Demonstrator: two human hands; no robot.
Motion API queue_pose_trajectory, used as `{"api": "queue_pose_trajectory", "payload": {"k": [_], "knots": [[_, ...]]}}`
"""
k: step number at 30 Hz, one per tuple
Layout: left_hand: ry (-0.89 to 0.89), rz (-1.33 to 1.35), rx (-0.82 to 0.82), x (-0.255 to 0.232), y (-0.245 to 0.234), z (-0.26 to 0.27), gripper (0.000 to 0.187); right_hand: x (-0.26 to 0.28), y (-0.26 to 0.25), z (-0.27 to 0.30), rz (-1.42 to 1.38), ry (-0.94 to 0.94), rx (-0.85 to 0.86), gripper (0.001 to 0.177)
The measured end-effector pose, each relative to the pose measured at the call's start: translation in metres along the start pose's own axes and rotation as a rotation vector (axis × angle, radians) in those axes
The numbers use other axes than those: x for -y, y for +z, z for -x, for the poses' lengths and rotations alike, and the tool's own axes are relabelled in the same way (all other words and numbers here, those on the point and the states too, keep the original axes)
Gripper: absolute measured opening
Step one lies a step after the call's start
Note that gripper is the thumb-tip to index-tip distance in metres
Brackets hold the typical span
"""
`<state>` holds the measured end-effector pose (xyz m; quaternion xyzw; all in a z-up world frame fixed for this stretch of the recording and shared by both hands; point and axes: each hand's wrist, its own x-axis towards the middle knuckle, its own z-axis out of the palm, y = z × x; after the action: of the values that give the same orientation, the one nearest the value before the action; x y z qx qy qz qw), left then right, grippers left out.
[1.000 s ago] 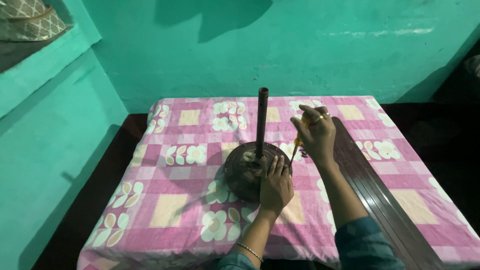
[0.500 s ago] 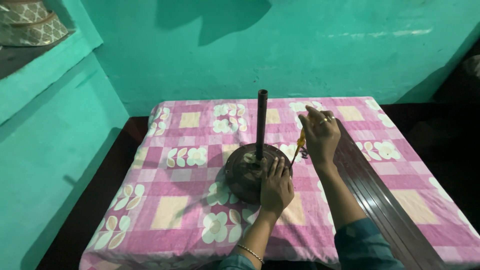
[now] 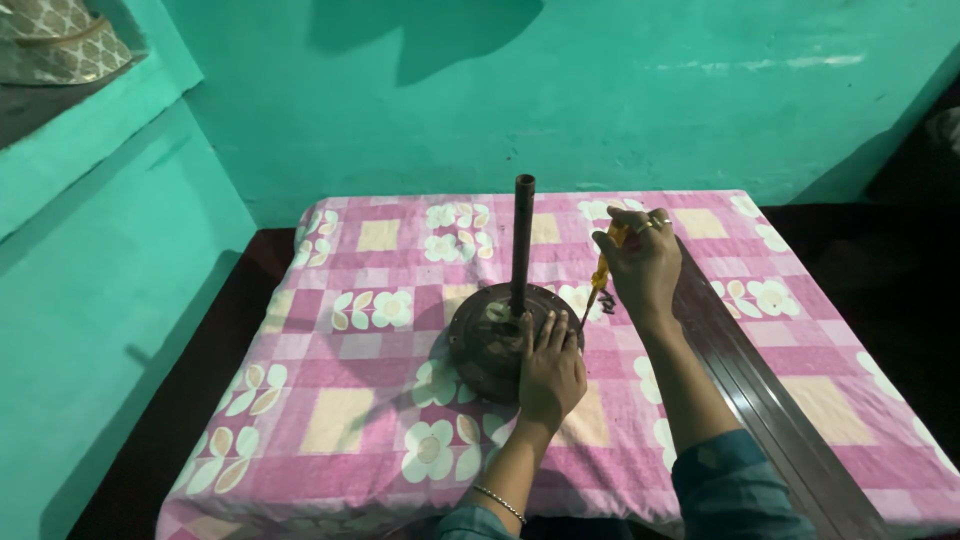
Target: The person attaches ceiling fan blades to the fan motor housing using a screwdriver. They position each blade, insert screws, and tighten them to secure the blades to the central hub.
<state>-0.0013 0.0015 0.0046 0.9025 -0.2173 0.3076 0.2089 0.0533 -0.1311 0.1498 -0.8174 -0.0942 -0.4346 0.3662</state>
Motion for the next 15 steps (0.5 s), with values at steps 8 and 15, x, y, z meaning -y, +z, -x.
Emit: {"api": "queue_pose_trajectory", "payload": {"k": [8,15], "knots": [[-0.028,0.008,0.043,0.001,0.005,0.000,0.040,0.008,0.005,0.004,-0.302,-0.021,0.175,0.029],[0.001,-0.017,0.031,0.002,0.003,0.000,0.039,0.008,0.016,-0.013,-0.197,0.103,0.101,0.027]]}}
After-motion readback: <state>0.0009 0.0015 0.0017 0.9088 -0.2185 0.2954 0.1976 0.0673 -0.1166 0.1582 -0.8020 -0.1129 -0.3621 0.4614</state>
